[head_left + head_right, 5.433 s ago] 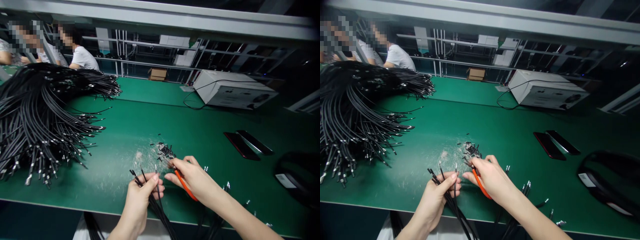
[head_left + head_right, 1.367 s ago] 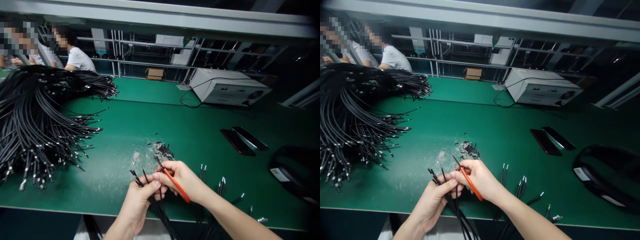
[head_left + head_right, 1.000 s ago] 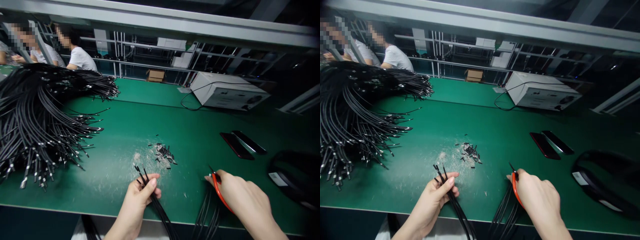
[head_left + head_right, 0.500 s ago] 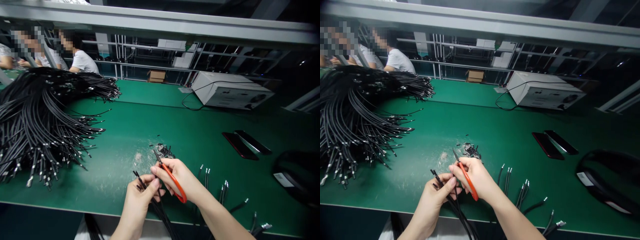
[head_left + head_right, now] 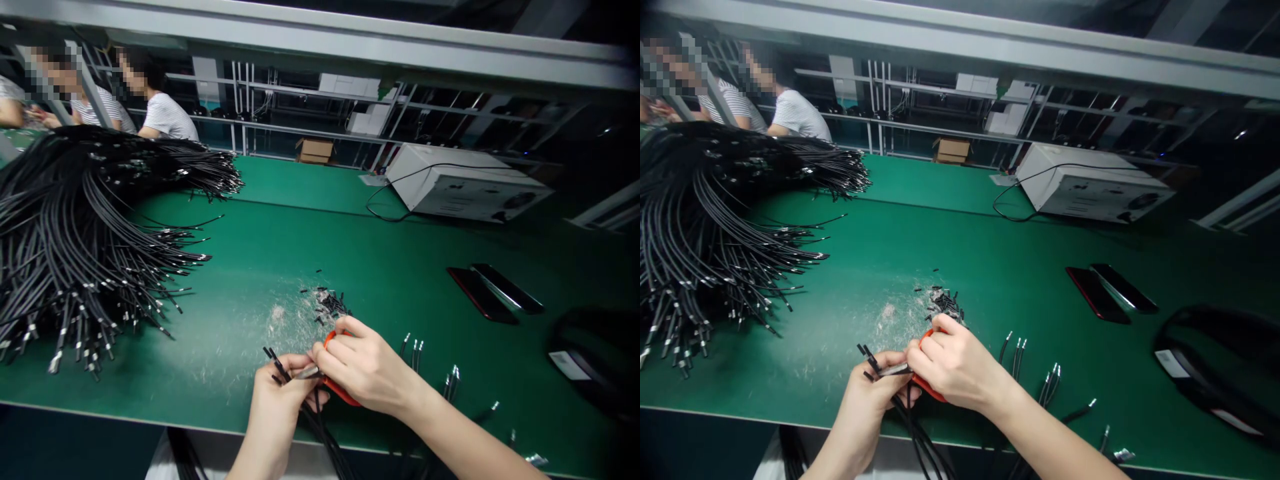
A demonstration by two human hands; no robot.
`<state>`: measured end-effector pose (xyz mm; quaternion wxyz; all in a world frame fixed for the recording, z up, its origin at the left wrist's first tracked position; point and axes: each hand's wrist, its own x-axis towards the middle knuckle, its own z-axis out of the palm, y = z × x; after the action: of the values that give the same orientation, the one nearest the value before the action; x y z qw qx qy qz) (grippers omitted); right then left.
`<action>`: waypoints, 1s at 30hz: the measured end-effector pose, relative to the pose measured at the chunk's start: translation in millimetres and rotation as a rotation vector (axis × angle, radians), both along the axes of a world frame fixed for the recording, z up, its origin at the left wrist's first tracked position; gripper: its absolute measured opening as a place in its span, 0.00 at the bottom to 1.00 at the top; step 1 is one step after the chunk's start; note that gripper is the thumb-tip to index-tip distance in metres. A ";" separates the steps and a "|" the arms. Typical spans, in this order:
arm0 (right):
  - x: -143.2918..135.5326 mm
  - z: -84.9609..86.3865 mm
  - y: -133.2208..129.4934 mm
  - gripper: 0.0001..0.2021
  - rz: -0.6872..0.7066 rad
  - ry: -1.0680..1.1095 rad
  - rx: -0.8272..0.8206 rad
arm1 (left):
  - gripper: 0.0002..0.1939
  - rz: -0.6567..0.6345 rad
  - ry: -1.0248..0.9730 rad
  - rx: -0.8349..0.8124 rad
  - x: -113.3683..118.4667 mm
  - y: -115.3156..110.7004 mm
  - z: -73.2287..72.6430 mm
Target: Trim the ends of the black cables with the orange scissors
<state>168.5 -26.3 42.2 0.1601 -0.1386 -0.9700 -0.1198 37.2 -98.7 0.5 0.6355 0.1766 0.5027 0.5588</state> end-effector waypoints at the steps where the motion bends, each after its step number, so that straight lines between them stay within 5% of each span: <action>1: 2.3 1.4 2.0 0.12 0.034 -0.018 -0.015 | 0.18 0.001 -0.018 -0.003 -0.1 -0.2 0.2; 3: 7.6 2.6 5.4 0.10 0.025 -0.012 -0.113 | 0.18 0.001 -0.047 -0.015 -0.9 -0.4 0.7; 7: 20.1 0.9 7.1 0.10 -0.306 -0.014 -0.332 | 0.18 -0.017 -0.090 -0.058 -3.6 0.0 0.4; 10: 26.8 -2.3 3.1 0.16 -0.430 -0.103 -0.329 | 0.18 -0.024 -0.105 -0.061 -4.2 0.8 -0.7; 19: 20.1 -11.0 -2.0 0.18 -0.410 -0.219 -0.078 | 0.16 -0.051 -0.106 -0.062 -0.8 0.9 5.4; 30: 18.3 0.9 8.5 0.10 -0.308 -0.291 0.037 | 0.16 -0.016 -0.065 -0.067 -1.3 2.0 4.3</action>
<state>186.8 -17.8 43.0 0.0004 -0.2633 -0.9478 -0.1796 35.9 -96.7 4.8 0.6614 0.1412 0.4988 0.5421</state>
